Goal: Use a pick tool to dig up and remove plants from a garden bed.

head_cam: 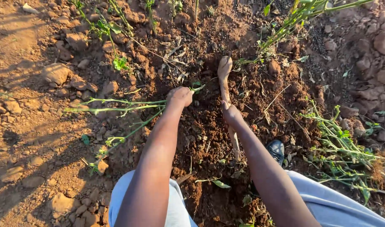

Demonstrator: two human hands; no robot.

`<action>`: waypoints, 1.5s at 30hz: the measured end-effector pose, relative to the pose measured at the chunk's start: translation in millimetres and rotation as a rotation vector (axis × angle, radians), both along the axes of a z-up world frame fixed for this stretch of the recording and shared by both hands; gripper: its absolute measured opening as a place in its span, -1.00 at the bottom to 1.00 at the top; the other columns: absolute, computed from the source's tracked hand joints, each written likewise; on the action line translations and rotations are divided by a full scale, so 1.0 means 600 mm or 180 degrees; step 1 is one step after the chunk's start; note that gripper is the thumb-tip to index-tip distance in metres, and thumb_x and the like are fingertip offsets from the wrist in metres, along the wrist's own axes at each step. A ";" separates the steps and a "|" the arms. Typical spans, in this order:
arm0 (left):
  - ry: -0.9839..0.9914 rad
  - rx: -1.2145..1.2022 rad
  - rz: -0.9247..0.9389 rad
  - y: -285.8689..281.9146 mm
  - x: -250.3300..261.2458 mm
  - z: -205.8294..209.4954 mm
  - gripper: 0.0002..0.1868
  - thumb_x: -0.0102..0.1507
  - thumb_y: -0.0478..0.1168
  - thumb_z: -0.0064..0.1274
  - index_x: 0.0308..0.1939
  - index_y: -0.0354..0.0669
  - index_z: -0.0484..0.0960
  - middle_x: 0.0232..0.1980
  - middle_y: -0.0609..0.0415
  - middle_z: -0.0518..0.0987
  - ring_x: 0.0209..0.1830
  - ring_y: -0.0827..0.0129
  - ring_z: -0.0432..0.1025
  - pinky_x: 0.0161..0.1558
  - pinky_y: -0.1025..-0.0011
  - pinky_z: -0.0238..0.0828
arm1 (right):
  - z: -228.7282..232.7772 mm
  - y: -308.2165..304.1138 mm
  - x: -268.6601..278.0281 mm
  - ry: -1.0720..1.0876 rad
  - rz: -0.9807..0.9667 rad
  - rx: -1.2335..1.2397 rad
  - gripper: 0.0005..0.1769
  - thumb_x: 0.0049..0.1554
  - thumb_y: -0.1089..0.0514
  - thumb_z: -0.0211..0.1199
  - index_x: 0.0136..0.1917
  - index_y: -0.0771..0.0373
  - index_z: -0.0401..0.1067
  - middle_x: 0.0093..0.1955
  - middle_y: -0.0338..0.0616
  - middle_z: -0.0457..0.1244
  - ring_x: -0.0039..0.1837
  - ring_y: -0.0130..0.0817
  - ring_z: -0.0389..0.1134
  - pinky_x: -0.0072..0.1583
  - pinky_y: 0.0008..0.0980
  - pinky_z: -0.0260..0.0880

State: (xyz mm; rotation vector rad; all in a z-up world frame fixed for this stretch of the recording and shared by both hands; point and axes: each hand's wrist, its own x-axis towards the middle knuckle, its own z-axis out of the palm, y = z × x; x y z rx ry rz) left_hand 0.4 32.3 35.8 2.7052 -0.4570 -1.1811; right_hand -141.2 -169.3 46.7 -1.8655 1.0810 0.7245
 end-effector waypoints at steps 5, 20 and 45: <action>0.0211 0.0036 -0.0122 0.016 0.018 0.001 -0.65 0.46 -0.07 -0.21 0.03 -0.11 0.68 -0.08 0.01 0.66 -0.17 0.27 0.53 -0.11 0.17 0.54 | -0.013 -0.003 -0.046 -0.0275 0.0519 -0.0564 -0.23 0.36 -0.43 -0.22 -0.04 0.36 0.30 -0.37 -0.11 0.25 -0.43 -0.38 0.26 -0.33 -0.29 0.28; 0.0542 0.0072 0.0059 0.071 0.058 0.175 -0.54 0.48 0.08 -0.22 0.11 -0.19 0.61 -0.04 -0.03 0.59 -0.08 0.28 0.47 0.04 0.17 0.53 | 0.238 -0.109 0.067 0.0408 0.2724 -0.0979 -0.29 0.34 -0.36 -0.35 0.06 0.27 0.35 -0.41 -0.09 0.24 -0.49 -0.32 0.28 -0.33 -0.16 0.52; -0.0509 -0.0504 0.0141 0.010 -0.052 0.345 -0.60 0.43 0.03 -0.24 0.12 -0.15 0.53 -0.16 -0.17 0.61 -0.20 -0.02 0.51 -0.16 0.01 0.42 | 0.181 -0.214 -0.206 -0.2638 0.1404 -0.1558 -0.62 0.16 -0.02 0.28 0.07 0.24 0.25 -0.16 0.07 0.29 -0.13 0.10 0.40 -0.14 -0.01 0.40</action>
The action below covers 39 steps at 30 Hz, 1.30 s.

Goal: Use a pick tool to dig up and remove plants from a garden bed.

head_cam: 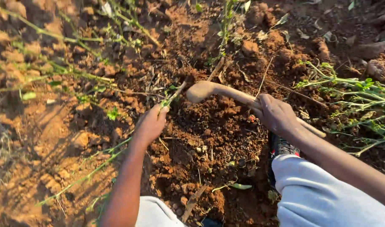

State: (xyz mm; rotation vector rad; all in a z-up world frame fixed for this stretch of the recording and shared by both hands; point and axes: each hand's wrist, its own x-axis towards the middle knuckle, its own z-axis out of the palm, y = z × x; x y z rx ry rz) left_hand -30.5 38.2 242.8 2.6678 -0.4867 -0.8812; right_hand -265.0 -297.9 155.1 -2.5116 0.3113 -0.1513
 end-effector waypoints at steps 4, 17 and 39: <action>-0.0922 -0.0542 -0.0278 0.005 -0.044 0.028 -0.61 0.43 0.03 -0.16 0.10 -0.16 0.57 -0.17 -0.18 0.64 -0.24 -0.08 0.53 -0.27 -0.02 0.42 | 0.025 -0.025 -0.015 -0.0278 0.0029 -0.0442 -0.62 0.13 0.08 0.34 0.11 0.26 0.31 -0.09 0.01 0.28 -0.07 0.05 0.39 -0.10 -0.06 0.42; -0.1712 -0.1054 -0.1561 -0.030 -0.117 -0.100 -0.80 0.43 -0.31 -0.11 0.11 -0.13 0.51 -0.16 -0.15 0.68 -0.63 0.40 0.45 -0.76 0.48 0.40 | 0.076 -0.028 -0.067 0.0163 0.0183 -0.0504 -0.51 0.11 0.04 0.32 0.24 0.29 0.34 -0.04 -0.04 0.28 -0.02 -0.02 0.40 -0.08 -0.08 0.43; -0.1095 -0.1235 -0.1290 -0.060 -0.141 -0.059 -0.71 0.46 -0.18 -0.23 -0.10 -0.30 0.55 -0.45 -0.06 0.56 -0.71 0.34 0.40 -0.78 0.36 0.41 | 0.086 -0.041 -0.078 0.0088 -0.0097 -0.0453 -0.53 0.14 -0.01 0.31 0.21 0.28 0.35 -0.01 -0.02 0.29 -0.07 0.01 0.40 -0.13 -0.10 0.43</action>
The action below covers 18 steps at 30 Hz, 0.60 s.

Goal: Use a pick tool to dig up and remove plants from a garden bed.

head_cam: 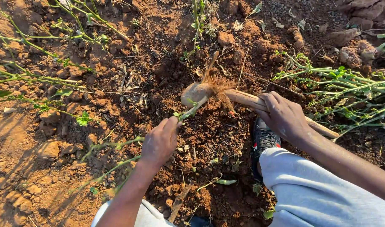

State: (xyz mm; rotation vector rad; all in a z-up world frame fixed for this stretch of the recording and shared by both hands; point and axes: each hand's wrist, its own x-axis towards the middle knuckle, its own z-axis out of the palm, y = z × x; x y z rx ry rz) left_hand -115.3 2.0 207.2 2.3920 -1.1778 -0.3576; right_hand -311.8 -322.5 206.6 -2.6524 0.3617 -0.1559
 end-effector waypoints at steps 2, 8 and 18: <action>-0.0187 -0.0034 -0.0166 0.008 0.003 -0.017 -0.73 0.44 -0.21 -0.22 -0.03 -0.32 0.55 -0.37 -0.08 0.56 -0.67 0.41 0.40 -0.79 0.46 0.42 | -0.004 0.002 0.000 -0.0023 0.0081 -0.0042 -0.52 0.14 -0.02 0.30 0.21 0.29 0.34 -0.04 -0.03 0.28 -0.06 -0.01 0.41 -0.13 -0.11 0.43; 0.0038 -0.0063 0.0370 0.025 -0.001 -0.026 -0.82 0.47 -0.20 -0.16 -0.03 -0.20 0.53 -0.42 -0.04 0.56 -0.69 0.32 0.41 -0.71 0.42 0.36 | -0.013 0.004 -0.001 0.0159 -0.0020 -0.0066 -0.55 0.16 -0.04 0.31 0.19 0.24 0.34 -0.05 -0.08 0.29 -0.09 -0.04 0.40 -0.14 -0.12 0.43; -0.0103 -0.0122 -0.0056 0.008 -0.014 -0.016 -0.82 0.43 -0.22 -0.12 0.01 -0.23 0.50 -0.28 -0.09 0.61 -0.52 0.19 0.56 -0.50 0.23 0.62 | -0.039 0.009 -0.018 0.0074 0.0139 -0.0092 -0.51 0.13 -0.04 0.31 0.21 0.27 0.33 -0.03 -0.05 0.29 -0.03 -0.03 0.41 -0.10 -0.10 0.44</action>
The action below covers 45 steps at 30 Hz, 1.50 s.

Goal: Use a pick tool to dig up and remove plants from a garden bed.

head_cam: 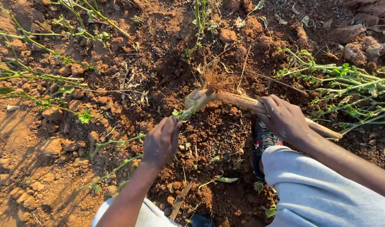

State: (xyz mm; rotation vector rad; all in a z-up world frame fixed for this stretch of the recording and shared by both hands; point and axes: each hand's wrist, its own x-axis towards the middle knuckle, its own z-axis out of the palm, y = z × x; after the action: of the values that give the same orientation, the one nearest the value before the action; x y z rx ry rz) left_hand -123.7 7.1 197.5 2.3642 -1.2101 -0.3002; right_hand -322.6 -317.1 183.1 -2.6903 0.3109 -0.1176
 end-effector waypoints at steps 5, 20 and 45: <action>0.0042 0.0301 -0.0088 -0.013 -0.005 0.007 -0.71 0.41 -0.17 -0.21 0.04 -0.28 0.50 -0.35 -0.07 0.59 -0.57 0.22 0.52 -0.60 0.27 0.56 | 0.005 0.004 0.001 0.0323 -0.0040 -0.0052 -0.50 0.13 -0.07 0.31 0.22 0.23 0.34 -0.06 -0.07 0.29 -0.03 -0.04 0.40 -0.10 -0.08 0.43; -0.0188 0.0130 -0.0010 0.001 -0.014 -0.001 -0.83 0.45 -0.17 -0.10 -0.09 -0.21 0.48 -0.40 -0.01 0.50 -0.60 0.26 0.39 -0.57 0.24 0.41 | 0.024 0.004 -0.005 0.0044 -0.0335 0.0191 -0.52 0.14 -0.07 0.31 0.20 0.25 0.35 0.01 -0.03 0.30 0.00 0.04 0.41 -0.08 -0.04 0.44; -0.0118 -0.0255 -0.1781 -0.426 -0.076 0.173 -0.63 0.33 -0.36 0.04 0.22 -0.36 0.49 0.00 -0.14 0.41 -0.10 0.10 0.41 -0.12 0.13 0.44 | 0.071 -0.041 -0.149 -0.0071 -0.1849 0.0496 -0.64 0.15 -0.05 0.37 0.08 0.18 0.39 -0.06 -0.07 0.33 -0.07 -0.02 0.42 -0.08 -0.05 0.42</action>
State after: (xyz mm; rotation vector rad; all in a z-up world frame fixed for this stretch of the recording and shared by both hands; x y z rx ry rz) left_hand -169.4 -248.3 301.4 1.9299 -1.8512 -0.3759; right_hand -412.2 -341.7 225.7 -2.3664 1.0396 -0.2797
